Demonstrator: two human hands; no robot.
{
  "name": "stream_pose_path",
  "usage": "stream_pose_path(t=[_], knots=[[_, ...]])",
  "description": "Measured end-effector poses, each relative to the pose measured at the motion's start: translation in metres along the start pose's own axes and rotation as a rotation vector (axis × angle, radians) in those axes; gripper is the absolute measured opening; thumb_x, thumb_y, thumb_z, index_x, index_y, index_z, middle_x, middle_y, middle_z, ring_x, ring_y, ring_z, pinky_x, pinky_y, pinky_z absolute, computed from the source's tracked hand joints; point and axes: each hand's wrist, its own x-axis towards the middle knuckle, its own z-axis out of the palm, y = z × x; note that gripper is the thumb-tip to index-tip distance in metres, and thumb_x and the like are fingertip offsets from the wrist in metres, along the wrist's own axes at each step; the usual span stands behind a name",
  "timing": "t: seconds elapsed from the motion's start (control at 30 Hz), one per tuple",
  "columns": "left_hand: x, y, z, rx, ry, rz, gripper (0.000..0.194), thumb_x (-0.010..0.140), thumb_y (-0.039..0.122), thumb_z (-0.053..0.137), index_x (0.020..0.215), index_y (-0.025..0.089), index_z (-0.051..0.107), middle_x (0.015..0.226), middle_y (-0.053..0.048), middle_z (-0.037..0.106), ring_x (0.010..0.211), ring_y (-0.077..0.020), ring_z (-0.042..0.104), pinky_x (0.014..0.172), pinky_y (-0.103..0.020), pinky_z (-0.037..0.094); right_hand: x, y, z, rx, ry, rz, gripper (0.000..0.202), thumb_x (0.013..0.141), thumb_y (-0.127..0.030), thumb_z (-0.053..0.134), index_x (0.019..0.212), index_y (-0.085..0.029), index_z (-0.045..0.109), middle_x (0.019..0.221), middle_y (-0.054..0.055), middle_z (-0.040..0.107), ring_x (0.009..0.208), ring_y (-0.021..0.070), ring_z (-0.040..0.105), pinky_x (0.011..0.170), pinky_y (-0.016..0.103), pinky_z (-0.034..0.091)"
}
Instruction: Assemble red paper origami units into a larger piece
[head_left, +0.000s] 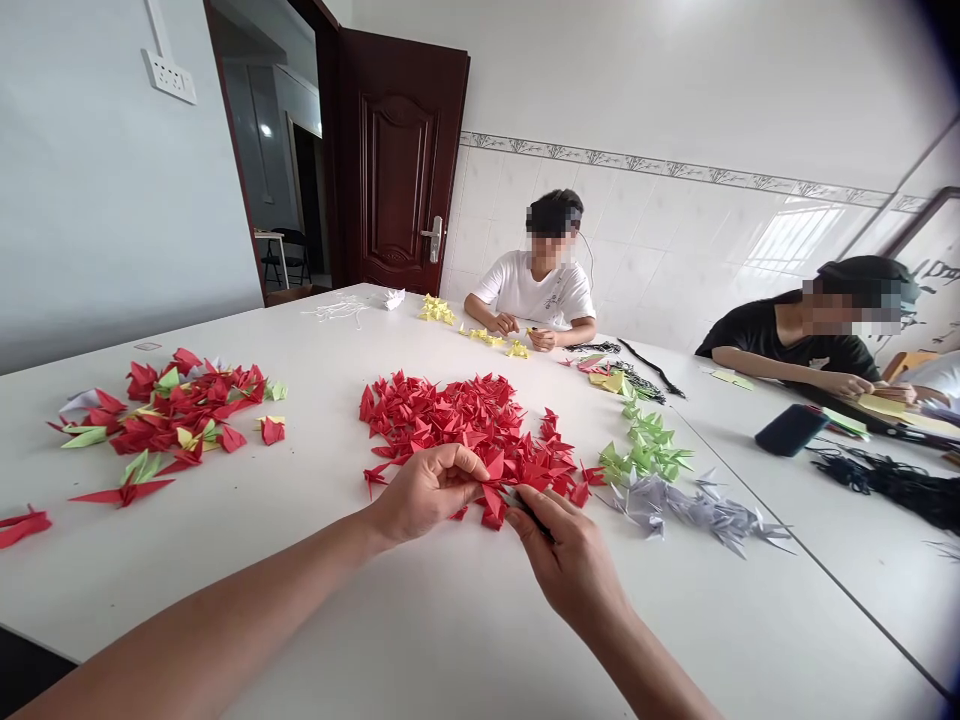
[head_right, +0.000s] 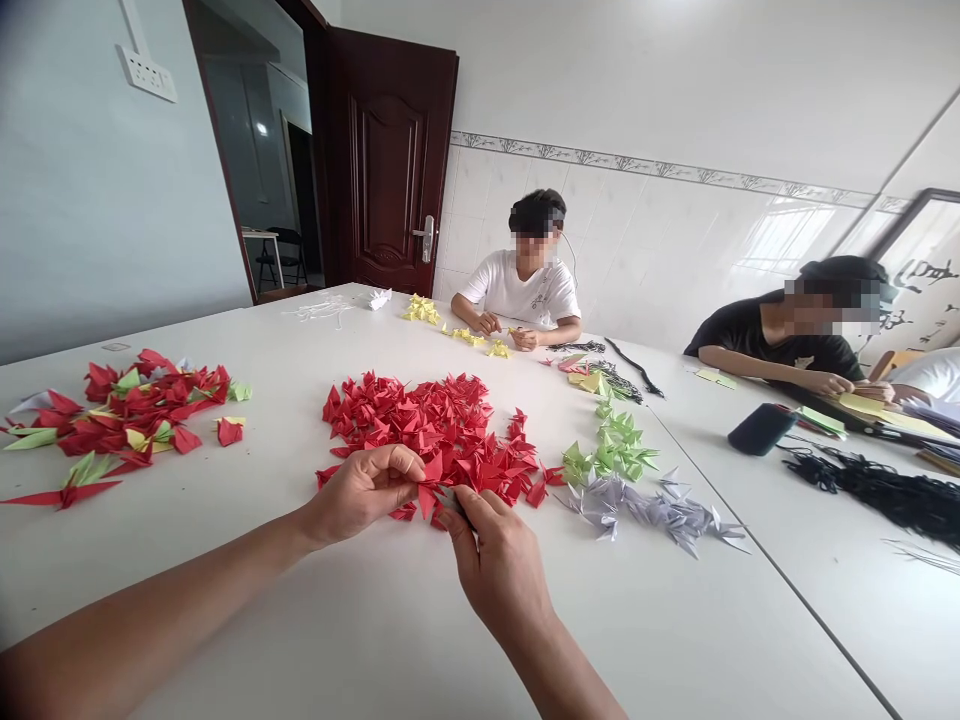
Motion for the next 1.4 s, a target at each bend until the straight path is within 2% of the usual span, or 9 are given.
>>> stream_pose_path(t=[0.17,0.63,0.87,0.97,1.03,1.13,1.23,1.4], knots=[[0.000,-0.005,-0.002,0.054,-0.016,0.048,0.008,0.070,0.022,0.063,0.073,0.016,0.058,0.080,-0.003,0.059,0.076,-0.0135,0.056,0.069,-0.025,0.047,-0.001,0.000,0.001,0.007,0.006,0.022,0.029,0.089,-0.035,0.040,0.096,-0.019,0.062,0.070,0.004,0.060,0.059,0.0136,0.056,0.055,0.022,0.044],[0.000,-0.008,-0.005,0.174,-0.052,0.069,0.005,0.074,0.021,0.058,0.076,0.016,0.057,0.079,-0.003,0.060,0.071,-0.0121,0.056,0.063,-0.023,0.047,0.001,0.000,0.000,0.017,-0.021,0.011,0.025,0.090,-0.032,0.039,0.087,-0.019,0.060,0.065,0.001,0.056,0.057,0.0128,0.054,0.053,0.021,0.041],[0.002,-0.005,-0.009,0.285,-0.001,0.111,0.004,0.073,0.019,0.056,0.074,0.017,0.059,0.080,-0.004,0.061,0.075,-0.0143,0.058,0.066,-0.025,0.049,0.002,0.001,-0.001,0.056,0.011,0.022,0.028,0.091,-0.034,0.038,0.092,-0.019,0.062,0.068,0.003,0.060,0.061,0.0137,0.057,0.056,0.022,0.044],[0.002,-0.001,-0.012,0.327,0.044,0.142,0.007,0.073,0.019,0.055,0.078,0.017,0.060,0.076,-0.003,0.062,0.070,-0.0138,0.058,0.063,-0.024,0.049,0.005,0.012,-0.006,0.060,0.088,0.022,0.031,0.089,-0.036,0.040,0.098,-0.018,0.064,0.078,0.006,0.064,0.065,0.0152,0.060,0.058,0.023,0.047],[0.004,0.001,-0.016,0.379,0.093,0.190,0.009,0.074,0.019,0.054,0.080,0.017,0.060,0.076,-0.003,0.062,0.068,-0.0136,0.058,0.061,-0.023,0.049,0.009,0.024,-0.011,0.034,0.169,0.078,0.034,0.087,-0.040,0.042,0.099,-0.018,0.065,0.084,0.008,0.066,0.070,0.0175,0.061,0.061,0.025,0.048],[0.007,0.001,-0.024,0.490,0.160,0.296,0.011,0.074,0.017,0.052,0.081,0.017,0.061,0.079,-0.004,0.064,0.074,-0.0148,0.060,0.067,-0.025,0.049,0.014,0.042,-0.017,-0.024,0.265,0.256,0.042,0.085,-0.048,0.042,0.100,-0.017,0.066,0.086,0.009,0.068,0.074,0.0198,0.062,0.065,0.027,0.047],[0.010,-0.003,-0.032,0.574,0.174,0.380,0.013,0.074,0.014,0.050,0.081,0.017,0.061,0.079,-0.004,0.065,0.076,-0.0152,0.061,0.071,-0.025,0.050,0.017,0.056,-0.021,-0.069,0.269,0.395,0.048,0.083,-0.053,0.041,0.101,-0.017,0.066,0.078,0.007,0.068,0.068,0.0192,0.061,0.061,0.027,0.045],[0.013,-0.009,-0.040,0.673,0.135,0.444,0.015,0.076,0.012,0.048,0.083,0.017,0.061,0.081,-0.004,0.064,0.079,-0.0146,0.061,0.073,-0.024,0.050,0.020,0.065,-0.021,-0.086,0.211,0.465,0.049,0.079,-0.057,0.044,0.095,-0.017,0.067,0.067,0.004,0.066,0.062,0.0186,0.059,0.057,0.026,0.042]])
